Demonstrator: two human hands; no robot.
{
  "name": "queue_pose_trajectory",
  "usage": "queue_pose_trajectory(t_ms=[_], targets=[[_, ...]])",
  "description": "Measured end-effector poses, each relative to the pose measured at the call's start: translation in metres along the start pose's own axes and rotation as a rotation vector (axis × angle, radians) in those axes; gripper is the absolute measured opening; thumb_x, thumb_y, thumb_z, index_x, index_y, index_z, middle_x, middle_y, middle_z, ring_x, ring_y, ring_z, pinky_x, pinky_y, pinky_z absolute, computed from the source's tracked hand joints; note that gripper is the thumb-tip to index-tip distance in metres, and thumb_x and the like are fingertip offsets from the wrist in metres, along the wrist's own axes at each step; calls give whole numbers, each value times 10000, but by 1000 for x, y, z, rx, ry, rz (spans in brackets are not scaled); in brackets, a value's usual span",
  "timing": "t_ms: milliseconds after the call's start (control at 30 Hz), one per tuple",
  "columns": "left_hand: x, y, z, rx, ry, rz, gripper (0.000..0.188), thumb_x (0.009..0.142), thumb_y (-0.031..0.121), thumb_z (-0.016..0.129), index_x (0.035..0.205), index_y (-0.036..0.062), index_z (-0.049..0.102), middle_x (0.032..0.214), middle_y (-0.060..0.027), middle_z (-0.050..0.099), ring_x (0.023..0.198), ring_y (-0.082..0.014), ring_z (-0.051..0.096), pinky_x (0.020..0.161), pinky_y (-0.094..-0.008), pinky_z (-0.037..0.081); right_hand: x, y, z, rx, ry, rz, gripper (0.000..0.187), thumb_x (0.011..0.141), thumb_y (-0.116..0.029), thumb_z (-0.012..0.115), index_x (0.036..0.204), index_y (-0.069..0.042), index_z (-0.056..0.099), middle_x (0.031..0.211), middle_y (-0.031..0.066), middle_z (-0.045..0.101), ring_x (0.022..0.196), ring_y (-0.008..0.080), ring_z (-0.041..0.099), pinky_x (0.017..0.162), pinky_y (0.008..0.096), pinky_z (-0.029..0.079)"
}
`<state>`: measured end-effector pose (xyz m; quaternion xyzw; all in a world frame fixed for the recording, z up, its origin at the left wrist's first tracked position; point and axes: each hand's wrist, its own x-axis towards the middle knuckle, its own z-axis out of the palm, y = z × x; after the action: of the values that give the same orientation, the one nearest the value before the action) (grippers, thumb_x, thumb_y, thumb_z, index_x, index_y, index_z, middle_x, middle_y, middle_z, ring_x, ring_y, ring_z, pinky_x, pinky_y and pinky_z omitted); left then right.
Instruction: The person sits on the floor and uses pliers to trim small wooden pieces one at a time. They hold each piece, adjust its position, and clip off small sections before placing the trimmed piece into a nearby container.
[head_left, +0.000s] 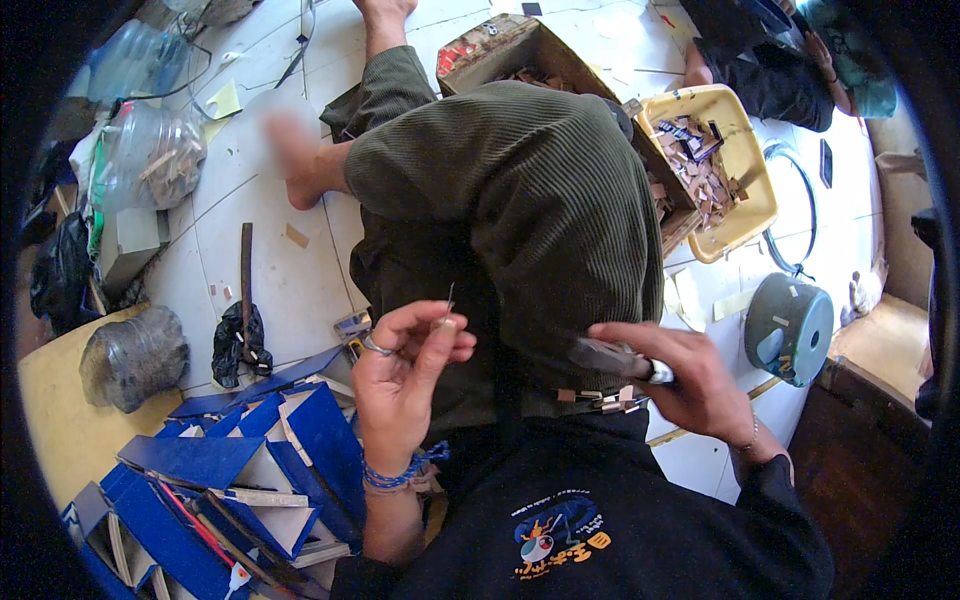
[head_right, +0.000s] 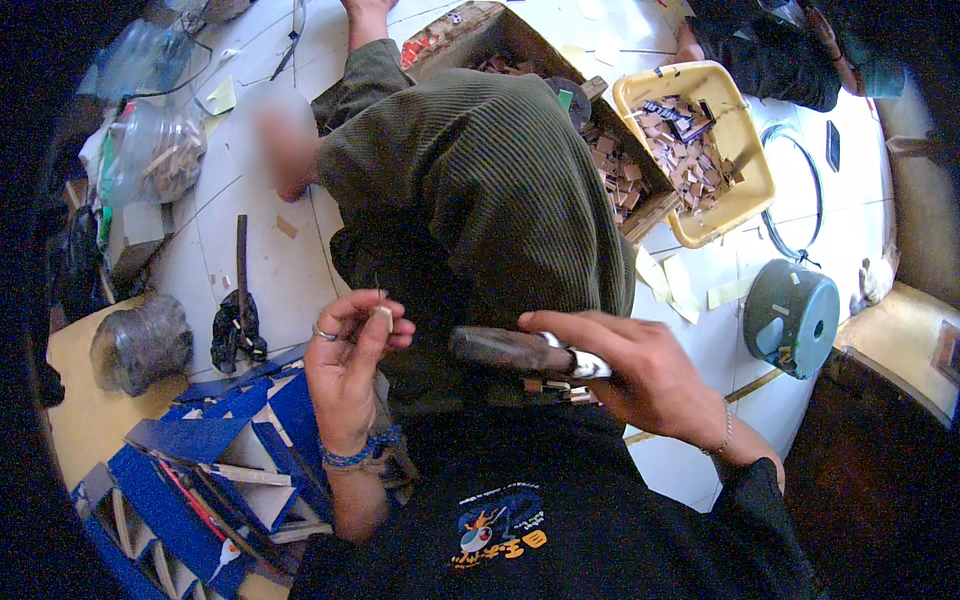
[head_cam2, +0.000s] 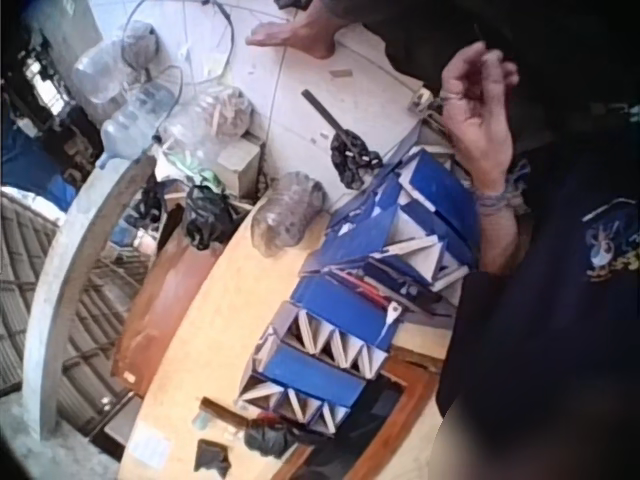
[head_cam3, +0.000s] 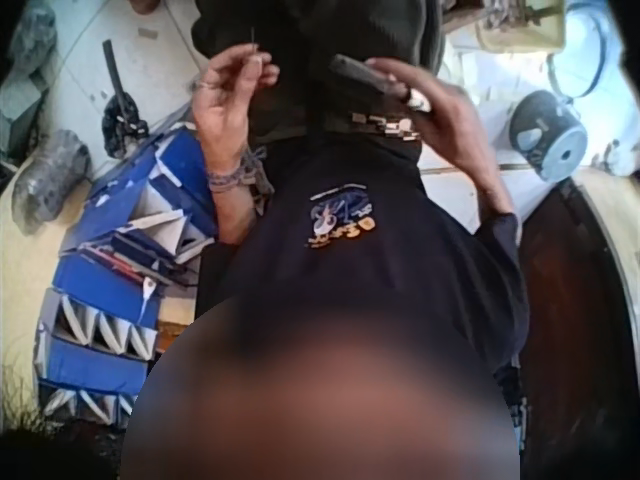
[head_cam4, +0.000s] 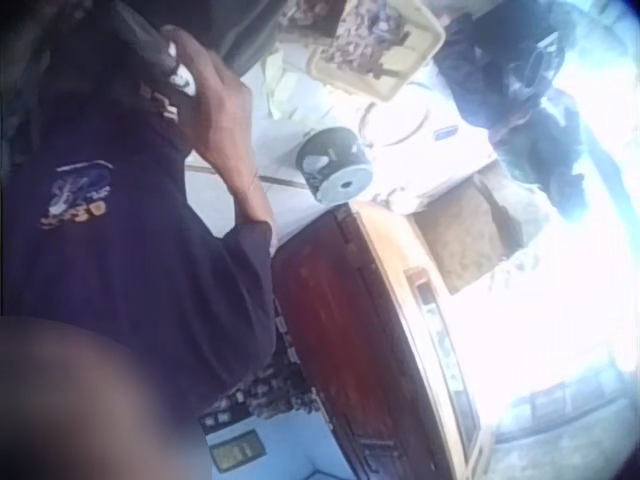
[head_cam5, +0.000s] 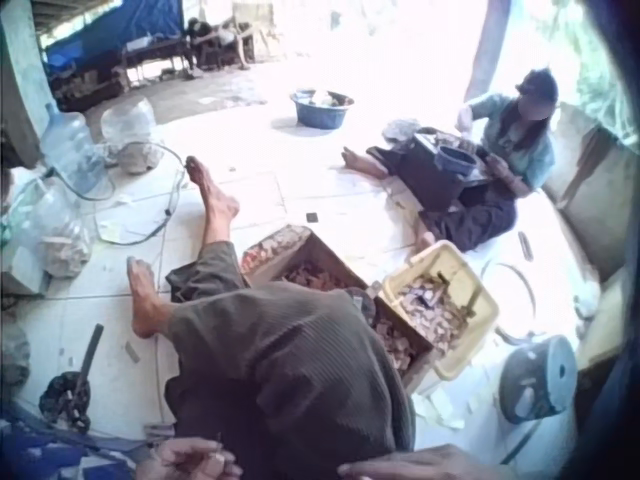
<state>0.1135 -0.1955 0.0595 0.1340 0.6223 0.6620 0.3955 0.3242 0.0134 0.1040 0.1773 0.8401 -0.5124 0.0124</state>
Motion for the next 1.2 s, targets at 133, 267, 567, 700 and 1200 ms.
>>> queue_pose_trajectory(t_ms=[133,267,567,700,1200], targets=[[9,12,36,-101,-137,106,333,961,-35,706,1282,-19,619,1135,-115,713,1008,-139,697,928,-276,585,3,-4,-21,-447,230,-102,731,776,100,695,1456,-145,584,1276,103,688,1061,297,702,843,406,571],[12,17,61,-261,-353,87,421,959,-37,707,1365,-45,597,1145,-127,723,1047,-125,701,940,-258,574,2,8,-22,-669,339,-86,772,794,80,710,1493,-212,564,1200,108,681,971,308,697,809,408,568],[12,22,70,-117,-382,87,386,984,-17,683,1361,-44,601,1101,-105,733,1085,-145,703,969,-261,563,-3,23,-7,-628,385,-68,754,789,46,730,1477,-229,590,1183,108,677,990,283,684,833,398,551],[10,24,68,-86,-387,61,380,992,-8,676,1362,-43,600,1076,-81,717,1081,-132,697,976,-262,560,-2,24,-7,-634,375,-80,747,791,33,737,1473,-236,594,1140,98,675,966,274,679,818,393,547],[13,13,69,-100,-379,72,382,991,49,701,1359,-9,614,1097,-71,727,1065,-124,704,967,-275,565,-2,30,-6,-613,358,-61,760,754,53,733,1447,-234,613,1071,66,656,948,256,667,797,387,532]])
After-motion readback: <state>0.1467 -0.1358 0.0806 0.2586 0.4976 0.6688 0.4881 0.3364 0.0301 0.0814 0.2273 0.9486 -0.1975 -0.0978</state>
